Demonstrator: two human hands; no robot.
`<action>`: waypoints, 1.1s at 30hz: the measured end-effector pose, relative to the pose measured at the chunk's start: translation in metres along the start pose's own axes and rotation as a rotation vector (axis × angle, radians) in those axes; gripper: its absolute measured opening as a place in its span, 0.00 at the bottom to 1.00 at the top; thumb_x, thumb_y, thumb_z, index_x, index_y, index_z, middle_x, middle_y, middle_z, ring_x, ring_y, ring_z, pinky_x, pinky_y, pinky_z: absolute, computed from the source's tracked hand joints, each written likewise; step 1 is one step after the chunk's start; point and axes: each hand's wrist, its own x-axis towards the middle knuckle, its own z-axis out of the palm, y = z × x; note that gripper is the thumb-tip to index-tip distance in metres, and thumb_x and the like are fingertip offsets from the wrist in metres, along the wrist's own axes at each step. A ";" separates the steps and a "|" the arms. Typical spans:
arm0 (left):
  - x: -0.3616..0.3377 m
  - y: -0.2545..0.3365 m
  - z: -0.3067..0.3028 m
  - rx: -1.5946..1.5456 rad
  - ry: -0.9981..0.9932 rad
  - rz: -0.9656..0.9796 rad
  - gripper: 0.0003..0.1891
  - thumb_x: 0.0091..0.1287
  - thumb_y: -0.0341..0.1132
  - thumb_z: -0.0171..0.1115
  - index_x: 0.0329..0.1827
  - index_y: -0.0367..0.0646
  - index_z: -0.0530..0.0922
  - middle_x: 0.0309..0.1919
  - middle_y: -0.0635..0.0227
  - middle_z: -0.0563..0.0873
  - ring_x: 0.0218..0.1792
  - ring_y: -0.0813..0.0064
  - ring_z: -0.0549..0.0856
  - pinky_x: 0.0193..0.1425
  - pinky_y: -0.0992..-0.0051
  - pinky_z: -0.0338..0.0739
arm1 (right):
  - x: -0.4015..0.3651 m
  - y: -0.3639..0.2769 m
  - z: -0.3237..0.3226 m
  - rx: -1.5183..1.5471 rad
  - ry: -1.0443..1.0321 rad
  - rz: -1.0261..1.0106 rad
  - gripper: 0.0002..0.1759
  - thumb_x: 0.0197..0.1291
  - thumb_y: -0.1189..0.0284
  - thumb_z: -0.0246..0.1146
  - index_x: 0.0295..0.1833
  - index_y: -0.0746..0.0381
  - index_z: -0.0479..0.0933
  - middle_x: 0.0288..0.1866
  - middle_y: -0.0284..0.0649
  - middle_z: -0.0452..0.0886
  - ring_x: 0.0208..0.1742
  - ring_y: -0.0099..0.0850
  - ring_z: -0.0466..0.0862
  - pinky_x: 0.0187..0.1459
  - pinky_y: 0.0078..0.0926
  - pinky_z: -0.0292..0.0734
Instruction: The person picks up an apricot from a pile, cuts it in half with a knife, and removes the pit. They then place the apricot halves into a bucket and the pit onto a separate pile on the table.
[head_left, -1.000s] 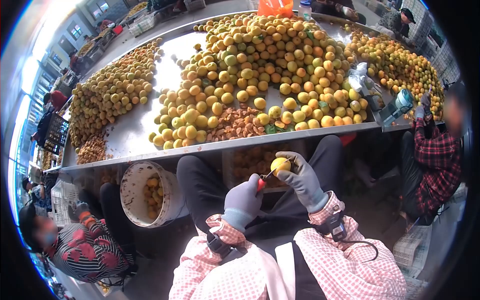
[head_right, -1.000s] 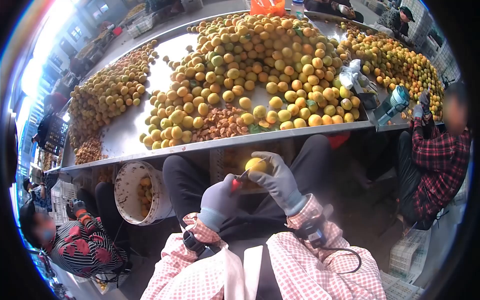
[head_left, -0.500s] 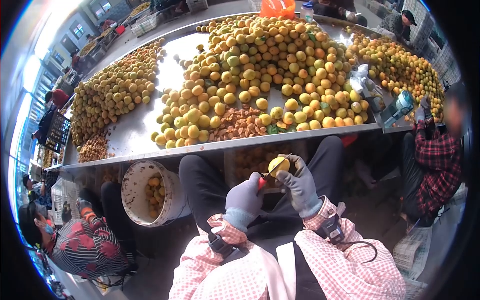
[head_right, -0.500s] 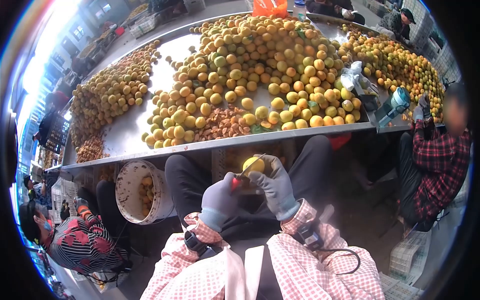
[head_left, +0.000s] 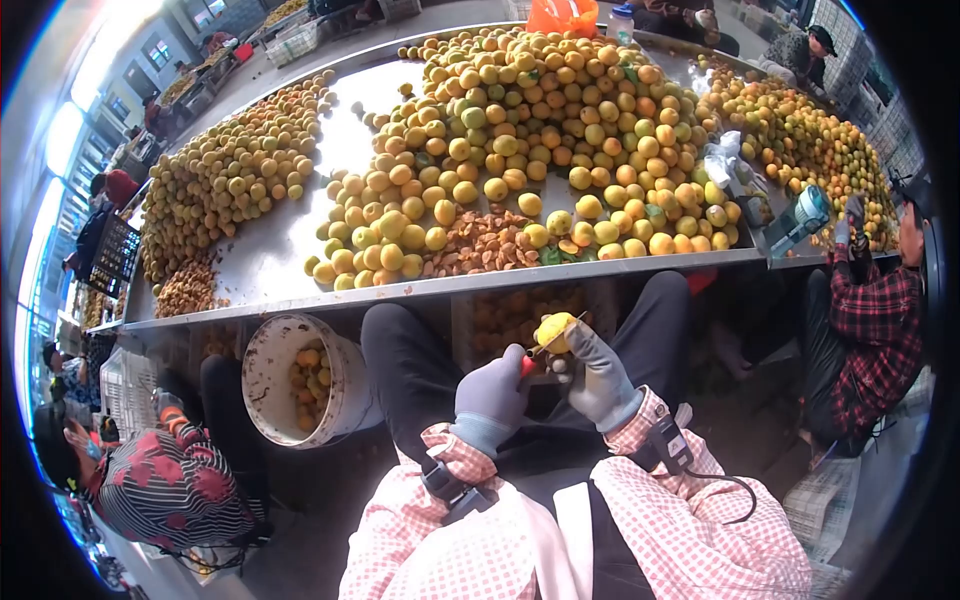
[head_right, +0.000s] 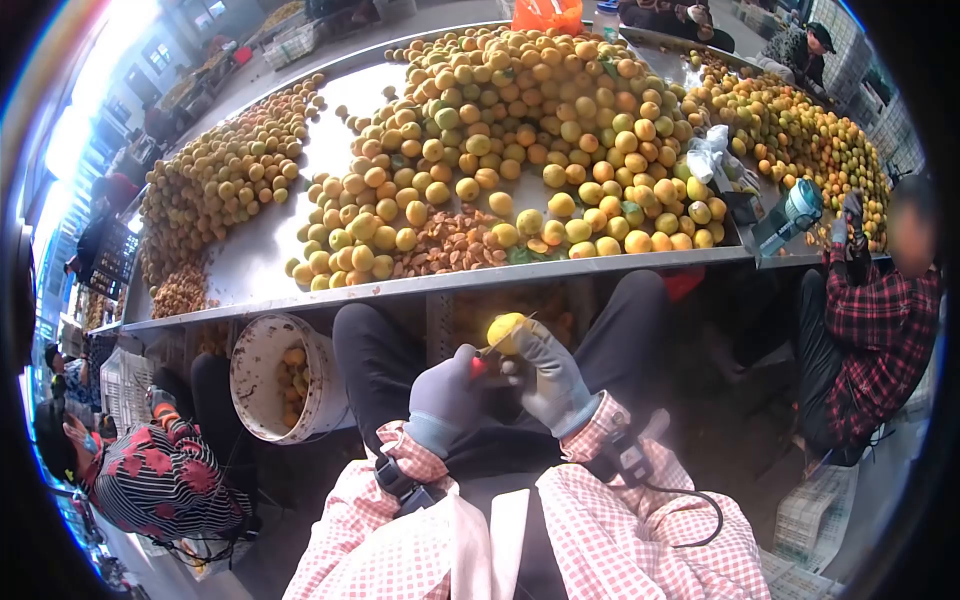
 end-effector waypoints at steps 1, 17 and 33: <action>0.000 -0.002 0.001 -0.049 -0.028 -0.011 0.10 0.63 0.36 0.61 0.42 0.46 0.70 0.28 0.56 0.83 0.31 0.49 0.83 0.32 0.55 0.75 | 0.001 0.001 0.001 -0.039 0.021 -0.004 0.17 0.66 0.60 0.62 0.54 0.59 0.75 0.43 0.32 0.81 0.35 0.19 0.79 0.34 0.17 0.73; 0.017 0.013 -0.024 -0.845 -0.089 -0.033 0.21 0.61 0.33 0.72 0.53 0.40 0.73 0.39 0.69 0.84 0.39 0.85 0.79 0.45 0.80 0.76 | -0.004 -0.010 0.005 -0.232 0.237 0.154 0.21 0.72 0.51 0.49 0.48 0.58 0.73 0.32 0.35 0.78 0.25 0.22 0.77 0.20 0.14 0.67; 0.026 0.008 -0.023 -0.431 -0.111 0.405 0.42 0.50 0.52 0.76 0.65 0.42 0.67 0.40 0.56 0.85 0.39 0.54 0.87 0.41 0.68 0.81 | -0.005 0.017 -0.001 -0.957 0.067 -0.209 0.11 0.68 0.68 0.52 0.52 0.58 0.71 0.44 0.34 0.78 0.46 0.25 0.81 0.49 0.22 0.78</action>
